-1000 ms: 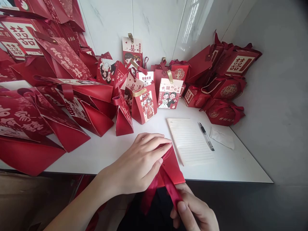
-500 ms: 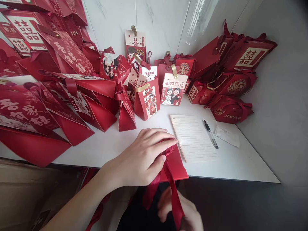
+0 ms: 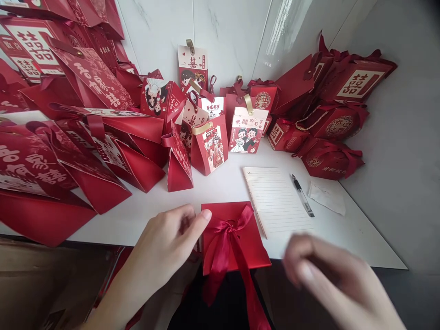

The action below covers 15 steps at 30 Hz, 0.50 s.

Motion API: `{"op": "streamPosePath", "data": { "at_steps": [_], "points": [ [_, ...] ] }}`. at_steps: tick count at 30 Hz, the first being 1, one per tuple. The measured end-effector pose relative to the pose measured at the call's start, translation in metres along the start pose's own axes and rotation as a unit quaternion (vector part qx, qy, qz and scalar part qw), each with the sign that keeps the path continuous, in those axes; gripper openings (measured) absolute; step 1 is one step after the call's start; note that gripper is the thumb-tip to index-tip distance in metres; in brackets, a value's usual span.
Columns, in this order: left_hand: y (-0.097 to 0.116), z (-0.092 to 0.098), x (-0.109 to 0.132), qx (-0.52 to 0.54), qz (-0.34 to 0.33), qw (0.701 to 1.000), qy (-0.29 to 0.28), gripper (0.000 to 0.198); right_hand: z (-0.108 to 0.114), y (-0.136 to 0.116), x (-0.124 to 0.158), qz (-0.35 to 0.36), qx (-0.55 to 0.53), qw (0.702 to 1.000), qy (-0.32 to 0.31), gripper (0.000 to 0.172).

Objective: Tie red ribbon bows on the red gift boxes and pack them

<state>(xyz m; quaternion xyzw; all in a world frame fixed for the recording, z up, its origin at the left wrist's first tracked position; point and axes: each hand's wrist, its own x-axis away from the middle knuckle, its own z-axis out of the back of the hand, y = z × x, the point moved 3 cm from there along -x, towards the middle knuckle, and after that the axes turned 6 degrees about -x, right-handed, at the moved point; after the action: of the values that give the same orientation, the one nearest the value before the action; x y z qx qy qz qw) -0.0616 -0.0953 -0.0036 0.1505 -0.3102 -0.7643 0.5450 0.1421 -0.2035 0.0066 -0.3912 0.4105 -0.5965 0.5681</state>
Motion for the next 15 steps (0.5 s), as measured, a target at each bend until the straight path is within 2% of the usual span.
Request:
{"op": "streamPosePath", "data": {
  "at_steps": [1,2,6,9,15],
  "points": [
    [-0.002,-0.003,0.001,0.017,0.015,1.000,-0.016,0.048,0.004,0.001,-0.013,-0.012,0.033,0.997,0.064,0.030],
    [-0.003,-0.006,0.002,0.040,0.028,0.998,-0.026,0.048,0.002,0.002,-0.026,-0.014,0.056,0.994,0.090,0.029],
    [-0.004,-0.014,0.008,0.137,0.053,0.989,-0.021,0.046,-0.015,0.004,-0.055,-0.015,0.087,0.991,0.098,0.031],
    [-0.002,-0.018,0.012,0.182,0.047,0.982,0.016,0.043,-0.023,0.005,-0.054,-0.030,0.055,0.993,0.103,0.029],
    [-0.001,-0.032,0.019,0.204,0.033,0.973,0.106,0.036,-0.025,0.009,-0.039,-0.055,-0.090,0.984,0.141,0.033]
  ]
}}
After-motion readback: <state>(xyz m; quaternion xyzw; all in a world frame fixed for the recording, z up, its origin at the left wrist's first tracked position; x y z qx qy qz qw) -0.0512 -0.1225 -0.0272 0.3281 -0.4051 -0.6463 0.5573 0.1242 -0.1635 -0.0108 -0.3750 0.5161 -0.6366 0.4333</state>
